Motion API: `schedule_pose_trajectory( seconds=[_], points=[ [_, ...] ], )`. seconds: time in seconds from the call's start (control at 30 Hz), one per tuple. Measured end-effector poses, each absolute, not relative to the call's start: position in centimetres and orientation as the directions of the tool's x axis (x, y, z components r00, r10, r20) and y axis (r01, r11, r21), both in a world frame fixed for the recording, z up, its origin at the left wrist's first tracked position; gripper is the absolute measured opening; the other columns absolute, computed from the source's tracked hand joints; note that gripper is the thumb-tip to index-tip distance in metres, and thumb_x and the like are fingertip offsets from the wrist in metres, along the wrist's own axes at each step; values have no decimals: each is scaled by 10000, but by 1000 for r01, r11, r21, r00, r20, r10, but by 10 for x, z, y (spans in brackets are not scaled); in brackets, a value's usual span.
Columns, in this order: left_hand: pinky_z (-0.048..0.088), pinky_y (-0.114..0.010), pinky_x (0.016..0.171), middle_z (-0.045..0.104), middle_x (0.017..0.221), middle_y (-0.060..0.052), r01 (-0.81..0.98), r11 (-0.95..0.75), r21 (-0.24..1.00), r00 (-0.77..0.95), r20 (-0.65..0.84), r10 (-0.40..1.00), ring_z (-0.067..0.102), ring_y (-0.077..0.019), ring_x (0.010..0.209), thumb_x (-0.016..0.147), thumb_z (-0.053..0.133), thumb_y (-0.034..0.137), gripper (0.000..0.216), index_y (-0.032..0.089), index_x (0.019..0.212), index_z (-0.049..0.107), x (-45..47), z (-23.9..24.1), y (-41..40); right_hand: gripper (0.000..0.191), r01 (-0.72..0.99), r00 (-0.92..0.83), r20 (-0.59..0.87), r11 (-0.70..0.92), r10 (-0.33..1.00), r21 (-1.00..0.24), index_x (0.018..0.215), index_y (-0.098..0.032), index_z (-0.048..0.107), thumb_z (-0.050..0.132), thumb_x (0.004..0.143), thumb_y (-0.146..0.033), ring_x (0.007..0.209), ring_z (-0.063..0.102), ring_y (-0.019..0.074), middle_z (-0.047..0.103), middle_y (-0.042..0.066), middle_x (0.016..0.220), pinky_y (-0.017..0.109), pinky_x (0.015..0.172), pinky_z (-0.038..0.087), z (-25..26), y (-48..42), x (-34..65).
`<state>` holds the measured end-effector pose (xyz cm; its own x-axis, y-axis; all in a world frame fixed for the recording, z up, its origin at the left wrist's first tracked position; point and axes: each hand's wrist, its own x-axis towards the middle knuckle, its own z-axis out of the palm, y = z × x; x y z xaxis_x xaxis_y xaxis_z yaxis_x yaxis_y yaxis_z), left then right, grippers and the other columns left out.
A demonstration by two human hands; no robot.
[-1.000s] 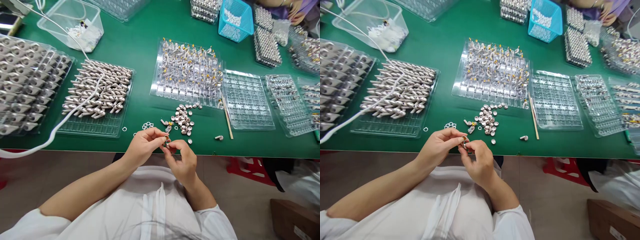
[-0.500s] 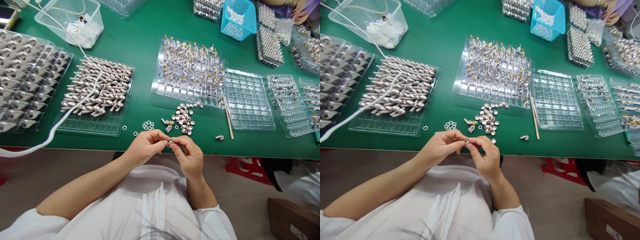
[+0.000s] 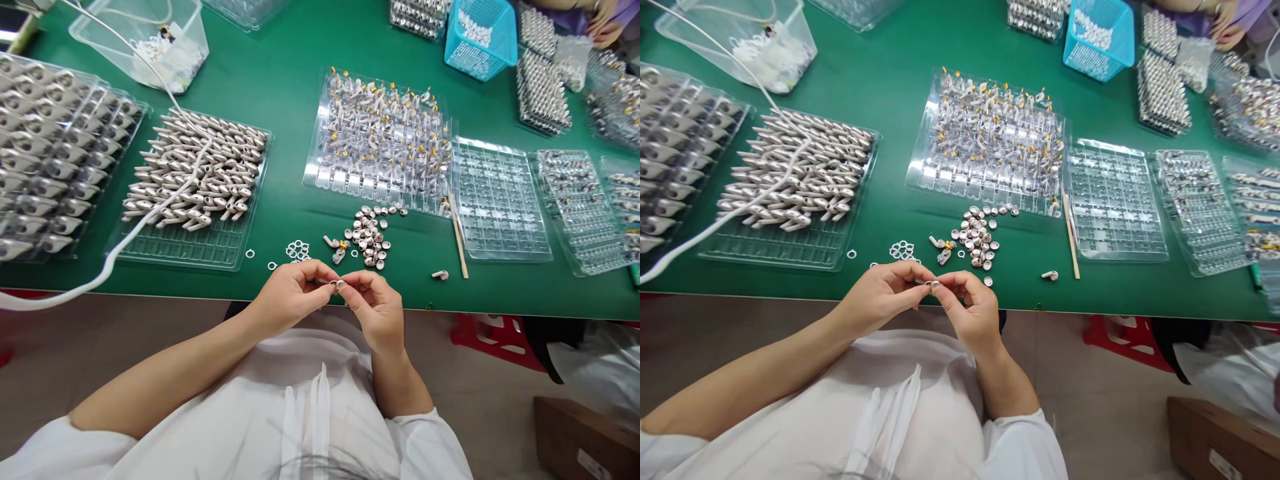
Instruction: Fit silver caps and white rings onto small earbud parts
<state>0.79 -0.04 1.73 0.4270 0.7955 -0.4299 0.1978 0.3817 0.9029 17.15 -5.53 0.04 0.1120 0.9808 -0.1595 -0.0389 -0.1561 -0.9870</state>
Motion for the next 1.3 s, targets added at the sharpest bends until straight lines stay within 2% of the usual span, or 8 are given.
schedule_pose_trajectory(
  seconds=[0.2, 0.43, 0.53, 0.73, 0.97, 1.3],
  points=[
    [467, -202, 528, 643, 685, 0, 183, 443, 878, 418, -478, 773, 543, -84, 538, 717, 668, 264, 172, 122, 814, 676, 9, 22, 1, 103, -55, 44, -144, -142, 989, -988, 948, -257, 732, 703, 848, -260, 768, 664, 133, 712, 6, 885, 239, 679, 544, -1, -54, 174],
    [523, -234, 570, 743, 848, -71, 85, 538, 839, 560, -487, 670, 590, -99, 579, 759, 712, 314, 263, 124, 938, 739, 2, 23, 8, 139, 85, 13, -63, -64, 998, -994, 983, -272, 751, 682, 866, -241, 764, 641, 135, 702, 21, 874, 247, 651, 524, 2, -52, 182],
    [539, -254, 586, 749, 855, -79, 84, 548, 832, 571, -491, 658, 603, -106, 577, 754, 733, 322, 276, 129, 949, 747, -1, 22, 9, 139, 103, 6, -49, -49, 999, -993, 983, -268, 753, 675, 871, -243, 766, 644, 143, 704, 27, 876, 261, 654, 530, 4, -51, 184],
    [549, -248, 572, 720, 773, -49, 96, 508, 856, 576, -464, 674, 607, -110, 570, 763, 730, 337, 240, 132, 886, 731, -3, 20, 10, 133, 81, -12, -72, -70, 997, -994, 973, -259, 756, 682, 864, -275, 723, 630, 133, 690, 28, 858, 240, 588, 516, 3, -49, 184],
    [531, -219, 546, 659, 641, -4, 112, 538, 836, 583, -494, 646, 577, -97, 537, 769, 717, 319, 190, 135, 811, 701, -2, 27, 12, 130, 27, -54, -123, -121, 991, -992, 968, -264, 756, 687, 859, -276, 711, 638, 125, 697, 15, 862, 230, 594, 512, 5, -49, 185],
    [546, -223, 538, 657, 675, -15, 115, 546, 830, 611, -492, 620, 583, -101, 542, 749, 747, 382, 249, 141, 749, 687, -3, 29, 13, 165, 148, -117, -60, -43, 991, -988, 1006, -249, 751, 638, 894, -291, 685, 599, 130, 683, 23, 804, 246, 576, 473, 7, -47, 189]
  ],
)
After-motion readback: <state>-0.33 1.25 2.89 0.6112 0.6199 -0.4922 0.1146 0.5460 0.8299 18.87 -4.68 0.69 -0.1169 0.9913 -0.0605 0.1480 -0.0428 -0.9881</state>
